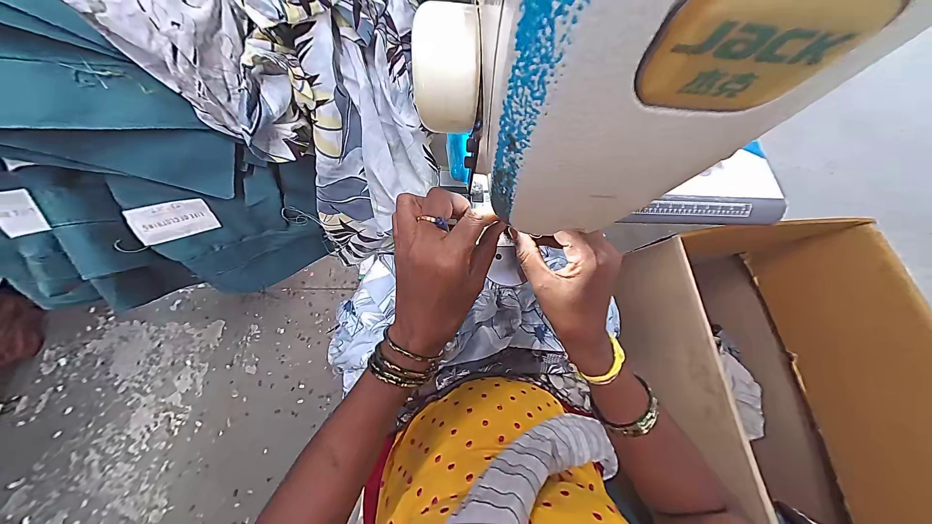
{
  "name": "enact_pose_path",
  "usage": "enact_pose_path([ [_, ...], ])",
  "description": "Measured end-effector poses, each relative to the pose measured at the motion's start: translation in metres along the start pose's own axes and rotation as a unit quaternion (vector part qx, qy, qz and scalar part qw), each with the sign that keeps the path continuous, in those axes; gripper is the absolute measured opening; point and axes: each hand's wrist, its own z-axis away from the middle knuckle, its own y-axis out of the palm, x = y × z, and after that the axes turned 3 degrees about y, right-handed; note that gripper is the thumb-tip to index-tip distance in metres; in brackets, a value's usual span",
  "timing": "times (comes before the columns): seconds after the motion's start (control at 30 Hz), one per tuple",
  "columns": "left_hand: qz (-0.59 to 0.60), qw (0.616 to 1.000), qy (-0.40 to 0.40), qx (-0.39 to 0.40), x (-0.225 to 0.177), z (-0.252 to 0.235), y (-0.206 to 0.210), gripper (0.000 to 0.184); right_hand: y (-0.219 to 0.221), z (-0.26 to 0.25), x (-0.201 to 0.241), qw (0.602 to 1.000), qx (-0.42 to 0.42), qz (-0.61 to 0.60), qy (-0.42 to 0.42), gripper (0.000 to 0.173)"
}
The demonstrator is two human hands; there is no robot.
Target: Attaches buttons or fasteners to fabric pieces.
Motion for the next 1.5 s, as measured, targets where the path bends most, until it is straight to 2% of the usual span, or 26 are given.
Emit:
enact_pose_path([
  [0.17, -0.027, 1.0, 0.013, -0.005, -0.003, -0.001, 0.004, 0.013, -0.001, 0.0, 0.002, 1.0, -0.001, 0.008, -0.01, 0.012],
  [0.3, 0.035, 0.998, -0.051, 0.011, 0.003, 0.002, -0.008, 0.014, -0.01, 0.002, 0.003, 0.999, 0.013, 0.027, -0.01, 0.025],
  [0.37, -0.008, 0.994, -0.096, 0.045, 0.03, 0.015, -0.03, 0.017, -0.027, 0.003, -0.003, 1.0, 0.014, 0.023, 0.012, 0.03],
  [0.43, -0.088, 0.981, -0.138, 0.107, 0.082, 0.039, -0.062, 0.022, -0.047, 0.007, -0.021, 0.998, 0.004, 0.033, 0.055, 0.029],
  [0.5, -0.16, 0.951, -0.199, 0.176, 0.131, 0.069, -0.097, 0.025, -0.062, 0.013, -0.044, 0.992, 0.005, 0.049, 0.117, 0.029],
  [0.57, -0.194, 0.914, -0.264, 0.239, 0.152, 0.094, -0.124, 0.028, -0.069, 0.021, -0.064, 0.984, 0.017, 0.059, 0.165, 0.028],
  [0.67, -0.159, 0.905, -0.292, 0.266, 0.14, 0.11, -0.126, 0.028, -0.067, 0.028, -0.068, 0.984, 0.03, 0.048, 0.169, 0.025],
  [0.77, -0.066, 0.914, -0.293, 0.272, 0.112, 0.104, -0.106, 0.036, -0.057, 0.025, -0.052, 0.991, 0.049, 0.02, 0.121, 0.02],
  [0.83, -0.005, 0.927, -0.282, 0.248, 0.088, 0.09, -0.089, 0.035, -0.052, 0.022, -0.041, 0.995, 0.06, -0.005, 0.082, 0.02],
  [0.97, 0.104, 0.958, -0.189, 0.191, 0.039, 0.037, -0.053, 0.032, -0.047, 0.019, -0.028, 0.995, 0.074, -0.048, 0.052, 0.019],
  [1.07, 0.112, 0.973, -0.122, 0.162, 0.016, 0.005, -0.022, 0.033, -0.047, 0.023, -0.025, 0.995, 0.079, -0.049, 0.042, 0.02],
  [1.17, 0.093, 0.981, -0.11, 0.132, 0.019, -0.006, -0.021, 0.018, -0.059, 0.031, -0.031, 0.995, 0.083, -0.032, 0.04, 0.022],
  [1.23, 0.043, 0.981, -0.132, 0.132, 0.042, 0.0, -0.047, 0.024, -0.074, 0.039, -0.045, 0.994, 0.082, -0.013, 0.071, 0.025],
  [1.3, 0.01, 0.971, -0.205, 0.126, 0.072, 0.021, -0.08, 0.031, -0.085, 0.05, -0.063, 0.989, 0.077, -0.001, 0.126, 0.026],
  [1.33, -0.007, 0.959, -0.245, 0.142, 0.084, 0.036, -0.094, 0.032, -0.085, 0.056, -0.071, 0.984, 0.081, 0.002, 0.156, 0.026],
  [1.4, -0.008, 0.917, -0.325, 0.231, 0.094, 0.063, -0.11, 0.035, -0.08, 0.068, -0.079, 0.972, 0.128, 0.012, 0.197, 0.027],
  [1.47, 0.008, 0.874, -0.342, 0.345, 0.086, 0.084, -0.1, 0.031, -0.067, 0.074, -0.071, 0.953, 0.227, 0.026, 0.198, 0.026],
  [1.5, 0.024, 0.868, -0.329, 0.372, 0.077, 0.096, -0.088, 0.035, -0.059, 0.076, -0.064, 0.938, 0.289, 0.029, 0.191, 0.026],
])
